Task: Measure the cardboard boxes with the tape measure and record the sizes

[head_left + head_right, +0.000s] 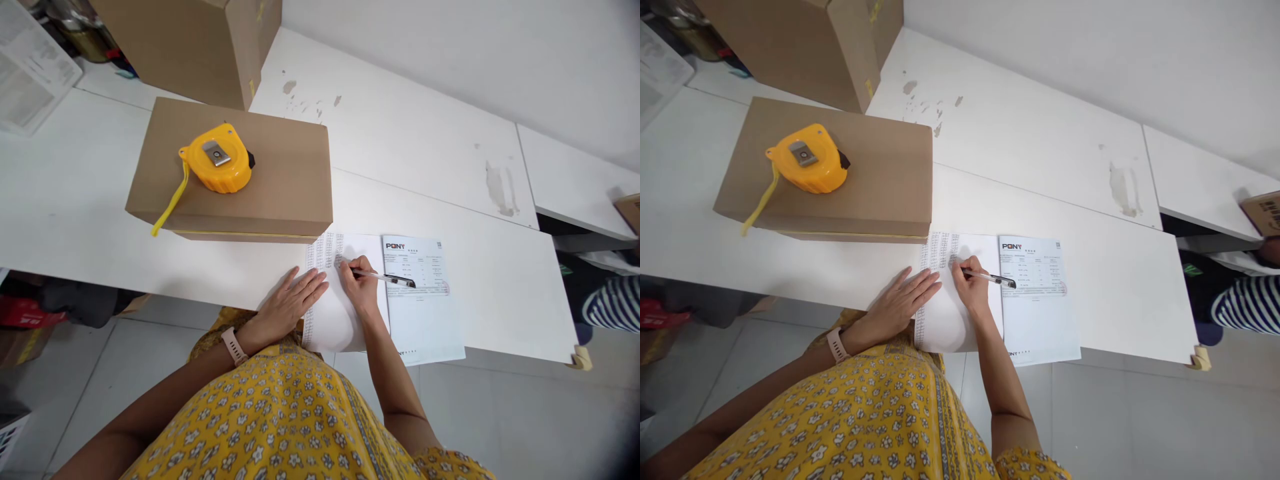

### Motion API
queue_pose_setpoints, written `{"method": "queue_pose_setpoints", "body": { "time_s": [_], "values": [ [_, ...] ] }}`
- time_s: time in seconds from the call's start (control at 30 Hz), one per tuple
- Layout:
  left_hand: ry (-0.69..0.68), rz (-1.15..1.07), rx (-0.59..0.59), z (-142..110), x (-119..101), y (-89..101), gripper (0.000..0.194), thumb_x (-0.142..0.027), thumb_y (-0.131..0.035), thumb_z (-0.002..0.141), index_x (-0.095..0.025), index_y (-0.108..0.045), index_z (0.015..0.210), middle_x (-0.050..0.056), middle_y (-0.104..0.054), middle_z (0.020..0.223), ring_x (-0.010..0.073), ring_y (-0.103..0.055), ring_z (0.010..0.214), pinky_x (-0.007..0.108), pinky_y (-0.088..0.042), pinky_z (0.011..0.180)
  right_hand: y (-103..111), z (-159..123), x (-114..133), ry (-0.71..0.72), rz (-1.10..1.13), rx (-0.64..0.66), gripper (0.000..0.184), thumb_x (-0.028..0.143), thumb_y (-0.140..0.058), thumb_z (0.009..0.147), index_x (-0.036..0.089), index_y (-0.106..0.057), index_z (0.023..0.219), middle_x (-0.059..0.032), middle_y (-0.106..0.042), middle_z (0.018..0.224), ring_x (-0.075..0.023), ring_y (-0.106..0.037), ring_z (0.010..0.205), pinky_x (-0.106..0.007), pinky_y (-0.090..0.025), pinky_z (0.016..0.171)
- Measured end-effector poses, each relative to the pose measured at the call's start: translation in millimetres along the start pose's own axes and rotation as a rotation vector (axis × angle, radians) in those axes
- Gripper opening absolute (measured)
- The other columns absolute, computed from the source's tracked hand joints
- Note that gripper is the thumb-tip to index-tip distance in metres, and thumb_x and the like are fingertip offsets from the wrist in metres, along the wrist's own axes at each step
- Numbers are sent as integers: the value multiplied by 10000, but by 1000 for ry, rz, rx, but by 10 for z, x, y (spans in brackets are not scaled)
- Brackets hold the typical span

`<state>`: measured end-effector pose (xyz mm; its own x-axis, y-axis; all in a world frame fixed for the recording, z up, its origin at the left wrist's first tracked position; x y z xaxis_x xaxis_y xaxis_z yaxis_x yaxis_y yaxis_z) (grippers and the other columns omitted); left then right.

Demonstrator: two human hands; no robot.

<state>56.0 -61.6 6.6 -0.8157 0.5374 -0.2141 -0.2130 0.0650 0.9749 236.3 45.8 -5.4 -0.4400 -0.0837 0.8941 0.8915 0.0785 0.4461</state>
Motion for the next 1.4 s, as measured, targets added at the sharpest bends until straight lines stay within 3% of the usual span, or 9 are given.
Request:
{"method": "queue_pose_setpoints", "body": {
  "time_s": [0.7,1.4],
  "values": [
    [-20,114,2,-4,-5,-18,780,20,-354,870,-103,-215,1627,88,-173,1716,267,-136,1585,543,-126,1279,-3,10,-12,18,25,-53,309,381,-638,897,233,-447,705,65,-423,579,-106,-371,542,-264,-315,535],
    [-27,139,-15,-10,-6,-49,769,-25,-388,899,-94,-180,1636,100,-155,1717,275,-109,1590,553,-171,1278,0,10,-63,7,48,-30,323,384,-641,902,236,-435,702,71,-405,569,-108,-362,540,-272,-300,544]
  ]
}}
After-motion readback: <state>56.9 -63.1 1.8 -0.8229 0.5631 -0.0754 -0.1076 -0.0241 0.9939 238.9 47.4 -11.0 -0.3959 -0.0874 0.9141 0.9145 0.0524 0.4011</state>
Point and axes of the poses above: each hand's wrist, its own z-axis towards the middle knuckle, its own y-axis out of the back of the hand, x = y × z, the point moved 3 cm from there along z, towards the middle knuckle
